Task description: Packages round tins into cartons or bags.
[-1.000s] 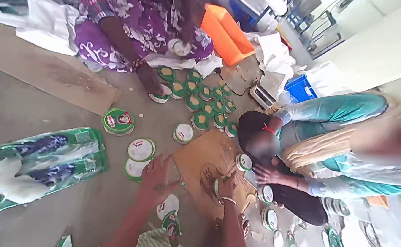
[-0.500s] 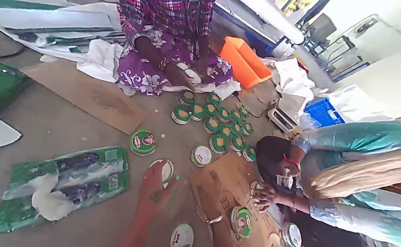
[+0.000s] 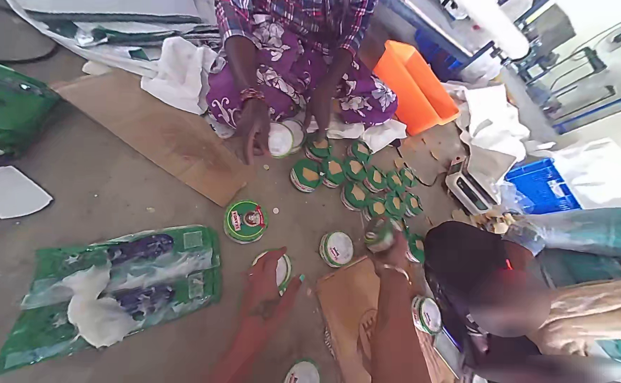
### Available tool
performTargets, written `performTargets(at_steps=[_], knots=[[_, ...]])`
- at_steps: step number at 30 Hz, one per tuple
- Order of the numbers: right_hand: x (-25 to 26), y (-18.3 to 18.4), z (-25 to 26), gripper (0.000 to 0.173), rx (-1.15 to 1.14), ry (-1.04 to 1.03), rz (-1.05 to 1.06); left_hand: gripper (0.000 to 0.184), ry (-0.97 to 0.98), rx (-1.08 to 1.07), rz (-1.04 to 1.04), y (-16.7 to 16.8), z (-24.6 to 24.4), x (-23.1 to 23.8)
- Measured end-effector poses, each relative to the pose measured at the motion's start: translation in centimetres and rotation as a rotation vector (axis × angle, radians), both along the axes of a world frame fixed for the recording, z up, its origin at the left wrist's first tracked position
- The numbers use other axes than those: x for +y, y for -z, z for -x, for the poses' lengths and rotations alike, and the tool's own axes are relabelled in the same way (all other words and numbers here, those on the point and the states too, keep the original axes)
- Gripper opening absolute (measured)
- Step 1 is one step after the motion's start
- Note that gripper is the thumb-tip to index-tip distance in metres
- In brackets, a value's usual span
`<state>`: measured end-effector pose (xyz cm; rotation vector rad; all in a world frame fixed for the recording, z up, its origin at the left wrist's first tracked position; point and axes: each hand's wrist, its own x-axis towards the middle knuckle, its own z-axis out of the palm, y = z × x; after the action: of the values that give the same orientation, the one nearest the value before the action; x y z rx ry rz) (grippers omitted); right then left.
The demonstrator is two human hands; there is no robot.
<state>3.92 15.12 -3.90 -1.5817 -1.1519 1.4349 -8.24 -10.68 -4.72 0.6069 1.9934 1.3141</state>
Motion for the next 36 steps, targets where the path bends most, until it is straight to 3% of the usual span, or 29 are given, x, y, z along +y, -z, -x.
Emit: performTargets(at_steps=[2, 4, 5, 6, 8, 9, 10, 12, 15, 19, 24, 29, 31, 36], knots=[[-3.5, -1.3, -2.9, 0.063, 0.433, 0.005, 0.152, 0.060, -0.007, -0.022, -0.033, 0.1, -0.2, -0.2], [-7.9, -1.5, -5.3, 0.068, 0.592, -0.046, 0.173, 0.060, -0.018, -0.012, -0.080, 0.2, -0.6, -0.3], [-10.0, -1.2, -6.0, 0.072, 0.561, -0.096, 0.118, 0.060, -0.019, -0.003, -0.093, 0.2, -0.6, -0.4], [-11.9, -0.6, -6.4, 0.079, 0.427, -0.181, -0.003, 0.059, -0.018, 0.004, -0.094, 0.0, -0.6, -0.6], [-15.4, 1.0, -7.2, 0.106, -0.083, -0.512, -0.313, 0.059, -0.016, 0.024, -0.080, -0.3, -0.6, -1.0], [-17.1, 1.9, -7.2, 0.106, -0.361, -0.642, -0.476, 0.058, -0.010, 0.032, -0.071, -0.4, -0.5, -1.2], [-18.7, 3.1, -6.9, 0.100, -0.587, -0.715, -0.607, 0.058, 0.004, 0.047, -0.056, -0.5, -0.5, -1.3], [-21.6, 6.2, -6.6, 0.090, -0.824, -0.767, -0.768, 0.054, 0.075, 0.057, 0.000, -1.0, -0.5, -1.6], [-23.7, 7.3, -7.4, 0.074, -0.864, -0.650, -0.946, 0.042, 0.268, 0.051, 0.136, -2.1, 0.3, -1.7], [-25.8, 5.4, -9.2, 0.035, -0.997, -0.744, -0.957, 0.038, 0.469, 0.071, 0.256, -1.6, -0.3, -1.5], [-25.7, 3.9, -7.6, 0.053, -1.124, -0.834, -0.957, 0.039, 0.656, 0.007, 0.427, -0.4, -1.9, 0.7], [-25.5, 3.6, -10.2, 0.074, -1.265, -0.979, -0.997, 0.036, 0.595, 0.006, 0.437, 0.4, -2.0, 1.3], [-25.1, 3.2, -12.0, 0.073, -1.263, -0.988, -1.001, 0.037, 0.593, 0.005, 0.429, 0.5, -2.1, 1.4], [-23.9, 1.9, -9.3, 0.052, -1.023, -0.966, -0.614, 0.037, 0.570, -0.007, 0.420, 0.5, -2.3, 1.4]])
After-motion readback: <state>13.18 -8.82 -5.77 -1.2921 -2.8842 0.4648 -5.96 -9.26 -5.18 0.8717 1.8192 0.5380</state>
